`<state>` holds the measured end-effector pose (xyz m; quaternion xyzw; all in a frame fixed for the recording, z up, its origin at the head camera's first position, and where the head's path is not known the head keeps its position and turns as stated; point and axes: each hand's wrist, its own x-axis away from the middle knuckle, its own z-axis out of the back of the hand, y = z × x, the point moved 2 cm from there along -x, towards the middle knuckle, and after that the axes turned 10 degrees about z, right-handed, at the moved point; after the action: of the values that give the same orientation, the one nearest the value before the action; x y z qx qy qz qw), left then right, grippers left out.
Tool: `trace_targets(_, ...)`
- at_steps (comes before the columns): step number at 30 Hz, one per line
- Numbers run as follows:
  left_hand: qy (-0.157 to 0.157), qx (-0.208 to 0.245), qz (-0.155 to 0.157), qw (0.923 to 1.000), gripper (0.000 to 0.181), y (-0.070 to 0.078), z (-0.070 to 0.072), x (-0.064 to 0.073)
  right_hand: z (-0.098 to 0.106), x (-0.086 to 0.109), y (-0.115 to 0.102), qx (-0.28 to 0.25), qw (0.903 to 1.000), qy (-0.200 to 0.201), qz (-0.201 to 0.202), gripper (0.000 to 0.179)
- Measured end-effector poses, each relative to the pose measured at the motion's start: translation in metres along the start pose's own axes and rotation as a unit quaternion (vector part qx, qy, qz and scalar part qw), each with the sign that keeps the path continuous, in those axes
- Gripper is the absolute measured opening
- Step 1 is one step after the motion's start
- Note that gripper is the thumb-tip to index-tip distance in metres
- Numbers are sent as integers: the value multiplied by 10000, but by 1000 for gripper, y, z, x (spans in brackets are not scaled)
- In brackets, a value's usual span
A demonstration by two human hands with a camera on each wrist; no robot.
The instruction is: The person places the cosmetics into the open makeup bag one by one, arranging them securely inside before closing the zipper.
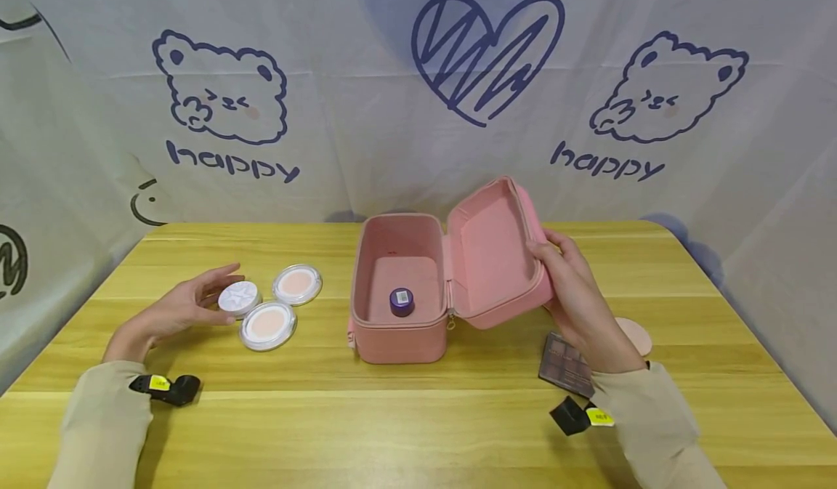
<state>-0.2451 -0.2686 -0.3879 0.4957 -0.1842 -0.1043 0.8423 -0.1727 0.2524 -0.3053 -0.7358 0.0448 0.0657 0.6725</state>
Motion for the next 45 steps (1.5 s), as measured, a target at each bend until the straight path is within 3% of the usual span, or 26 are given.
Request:
trace_targets(11,33,-274,-41,9996,93,-3,-2,-3,0,-1,2,-87,9999,42,55,61)
trace_targets(20,560,-755,17,9956,84,-2,-5,-8,3,0,4,-152,9998,84,77,40)
trace_targets(31,828,-427,487,9945,80,-2,-3,-6,2,1,3,-186,9998,52,48,47)
trace_targets(45,883,-261,393,9950,72,3,-2,-2,1,-1,2,-138,9999,9,46,58)
